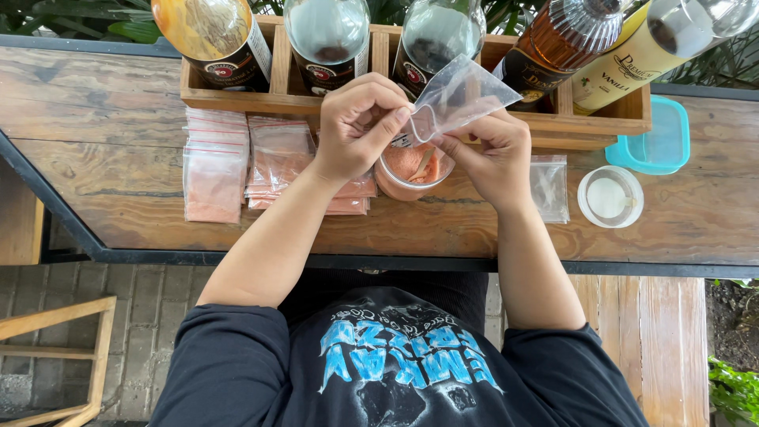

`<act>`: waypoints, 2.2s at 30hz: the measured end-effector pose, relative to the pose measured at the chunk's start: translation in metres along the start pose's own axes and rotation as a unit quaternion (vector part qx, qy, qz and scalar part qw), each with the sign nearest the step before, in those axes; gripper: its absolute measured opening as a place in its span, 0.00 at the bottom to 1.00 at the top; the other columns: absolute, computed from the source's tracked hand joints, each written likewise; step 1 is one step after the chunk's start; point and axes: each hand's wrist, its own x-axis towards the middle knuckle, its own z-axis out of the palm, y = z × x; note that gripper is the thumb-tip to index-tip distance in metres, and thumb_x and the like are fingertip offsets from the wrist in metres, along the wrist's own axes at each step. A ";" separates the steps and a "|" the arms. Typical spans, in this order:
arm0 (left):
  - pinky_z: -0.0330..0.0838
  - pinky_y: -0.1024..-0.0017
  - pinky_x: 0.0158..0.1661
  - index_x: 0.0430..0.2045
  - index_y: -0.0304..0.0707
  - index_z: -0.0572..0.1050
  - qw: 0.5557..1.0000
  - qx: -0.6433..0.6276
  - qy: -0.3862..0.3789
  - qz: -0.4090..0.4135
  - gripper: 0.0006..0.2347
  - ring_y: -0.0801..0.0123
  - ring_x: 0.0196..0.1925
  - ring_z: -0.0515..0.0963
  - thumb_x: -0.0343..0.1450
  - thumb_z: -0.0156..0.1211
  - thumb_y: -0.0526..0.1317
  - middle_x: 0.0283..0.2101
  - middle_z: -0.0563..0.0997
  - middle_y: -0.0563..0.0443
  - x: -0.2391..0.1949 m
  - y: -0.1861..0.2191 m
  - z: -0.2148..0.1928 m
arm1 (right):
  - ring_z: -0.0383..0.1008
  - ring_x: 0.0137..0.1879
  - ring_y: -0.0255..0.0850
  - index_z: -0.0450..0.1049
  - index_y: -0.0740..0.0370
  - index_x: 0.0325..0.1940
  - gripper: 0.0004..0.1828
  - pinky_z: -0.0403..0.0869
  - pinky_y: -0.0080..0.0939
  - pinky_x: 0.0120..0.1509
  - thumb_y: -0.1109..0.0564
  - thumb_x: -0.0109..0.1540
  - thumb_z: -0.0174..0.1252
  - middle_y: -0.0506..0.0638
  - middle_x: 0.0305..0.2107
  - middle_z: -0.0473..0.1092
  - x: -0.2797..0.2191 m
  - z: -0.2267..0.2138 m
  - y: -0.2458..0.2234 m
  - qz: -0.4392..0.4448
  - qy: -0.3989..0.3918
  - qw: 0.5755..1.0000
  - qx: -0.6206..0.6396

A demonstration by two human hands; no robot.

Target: The person portions orange powder from a large container into several small plastic bags by hand at a table.

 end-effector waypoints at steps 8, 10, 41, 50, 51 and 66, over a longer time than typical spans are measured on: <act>0.70 0.78 0.31 0.27 0.26 0.76 0.999 -0.006 0.036 0.011 0.04 0.66 0.31 0.75 0.73 0.56 0.26 0.31 0.77 0.41 0.005 0.003 -0.005 | 0.58 0.38 0.32 0.80 0.60 0.43 0.11 0.61 0.29 0.43 0.58 0.60 0.74 0.45 0.35 0.73 0.006 -0.007 -0.013 0.011 -0.023 0.998 0.052; 0.72 0.75 0.33 0.27 0.26 0.75 0.999 0.000 0.047 0.016 0.04 0.64 0.32 0.76 0.73 0.56 0.26 0.30 0.77 0.41 0.007 0.006 -0.006 | 0.57 0.37 0.33 0.79 0.61 0.45 0.14 0.61 0.29 0.44 0.56 0.59 0.74 0.46 0.37 0.72 0.007 -0.009 -0.013 0.010 -0.026 0.998 0.061; 0.62 0.82 0.25 0.28 0.27 0.76 1.000 0.008 0.014 0.008 0.04 0.72 0.27 0.70 0.74 0.57 0.26 0.32 0.76 0.42 0.003 0.001 -0.007 | 0.67 0.44 0.35 0.73 0.64 0.46 0.11 0.62 0.31 0.47 0.63 0.63 0.68 0.50 0.40 0.73 0.009 -0.010 -0.021 -0.030 -0.030 0.991 0.129; 0.73 0.70 0.33 0.30 0.26 0.74 0.968 0.148 -0.103 0.176 0.02 0.58 0.33 0.76 0.73 0.54 0.26 0.32 0.76 0.41 0.008 0.004 -0.015 | 0.70 0.55 0.48 0.72 0.62 0.59 0.23 0.61 0.45 0.56 0.53 0.65 0.73 0.54 0.47 0.76 0.027 -0.037 -0.077 -0.198 -0.001 0.963 -0.185; 0.72 0.66 0.35 0.31 0.27 0.72 0.961 0.174 -0.119 0.178 0.02 0.55 0.34 0.75 0.74 0.53 0.26 0.33 0.75 0.41 0.009 0.013 -0.015 | 0.70 0.53 0.49 0.80 0.61 0.53 0.14 0.57 0.47 0.60 0.51 0.69 0.69 0.50 0.44 0.79 0.030 -0.038 -0.086 -0.247 -0.032 0.933 -0.260; 0.78 0.80 0.41 0.52 0.37 0.69 0.990 -0.098 0.069 -0.078 0.15 0.73 0.38 0.79 0.74 0.65 0.29 0.37 0.79 0.49 0.003 0.018 -0.008 | 0.78 0.40 0.34 0.77 0.64 0.40 0.06 0.80 0.29 0.46 0.64 0.62 0.69 0.51 0.34 0.77 0.039 -0.013 -0.061 0.089 0.050 0.967 0.233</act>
